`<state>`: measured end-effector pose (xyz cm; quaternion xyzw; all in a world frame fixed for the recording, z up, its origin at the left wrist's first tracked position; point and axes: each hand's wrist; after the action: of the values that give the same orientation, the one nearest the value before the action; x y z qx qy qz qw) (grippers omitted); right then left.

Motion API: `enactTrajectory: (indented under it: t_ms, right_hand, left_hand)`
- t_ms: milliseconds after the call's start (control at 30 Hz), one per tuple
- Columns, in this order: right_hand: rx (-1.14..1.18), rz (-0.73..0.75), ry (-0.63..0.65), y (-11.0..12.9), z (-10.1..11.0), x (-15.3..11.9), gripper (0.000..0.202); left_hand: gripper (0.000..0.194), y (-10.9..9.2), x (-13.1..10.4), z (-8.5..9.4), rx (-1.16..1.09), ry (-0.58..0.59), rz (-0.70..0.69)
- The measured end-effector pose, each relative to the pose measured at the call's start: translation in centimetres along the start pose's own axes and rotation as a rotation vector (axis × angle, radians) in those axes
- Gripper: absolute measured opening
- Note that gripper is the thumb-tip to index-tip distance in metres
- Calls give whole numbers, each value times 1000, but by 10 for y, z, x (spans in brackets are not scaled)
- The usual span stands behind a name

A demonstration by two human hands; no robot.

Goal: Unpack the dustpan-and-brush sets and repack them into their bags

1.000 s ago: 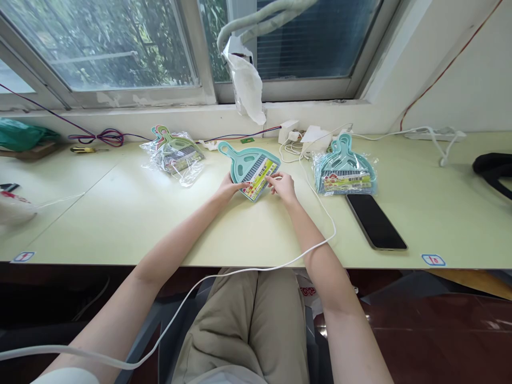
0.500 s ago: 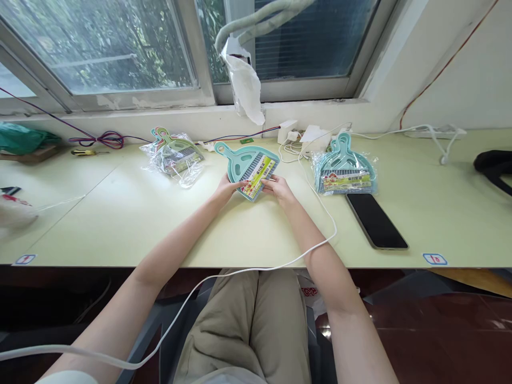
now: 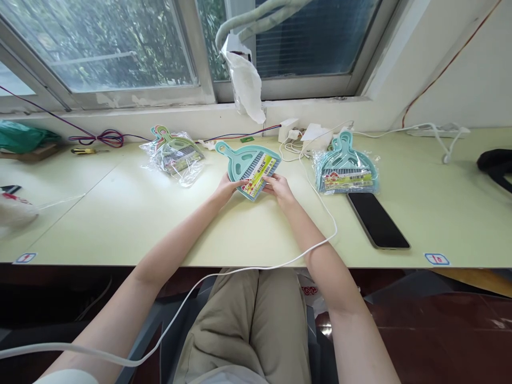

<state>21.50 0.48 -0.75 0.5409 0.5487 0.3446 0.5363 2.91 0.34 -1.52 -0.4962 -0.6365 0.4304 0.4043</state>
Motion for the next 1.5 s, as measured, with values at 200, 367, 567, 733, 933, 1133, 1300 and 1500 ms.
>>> enactTrajectory:
  t_ms: [200,367,567,733,933,1133,1300,1500]
  right_hand:
    - [-4,13,23,0,0,-1,12]
    - [7,18,58,-4,-2,-2,27]
    - [5,-1,-4,-8,-5,-1,19]
    - [33,-7,-20,-2,-5,-4,18]
    - [65,-37,-42,4,0,-3,18]
    - [77,-33,-29,6,3,-2,19]
    - [44,-39,-22,6,2,-4,18]
    - [-13,-45,-33,7,2,-7,18]
  left_hand:
    - [78,0,0,1,-10,-4,16]
    - [76,2,2,3,4,-8,0]
    - [75,2,1,3,33,5,2]
    - [68,0,3,5,60,72,59]
    - [50,-18,18,27,524,-132,-188]
    - [63,-29,34,82,1394,-526,-553]
    - [50,-26,40,108,1641,-369,-368]
    - [39,-35,38,95,1675,-282,-471]
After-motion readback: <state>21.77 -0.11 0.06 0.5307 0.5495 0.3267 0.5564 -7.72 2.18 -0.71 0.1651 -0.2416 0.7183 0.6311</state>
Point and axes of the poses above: each hand's wrist, its own x-axis towards the middle knuckle, its own z-axis out of the back of the hand, y = z × x, and after that the axes turned 15 degrees about -y, right-handed
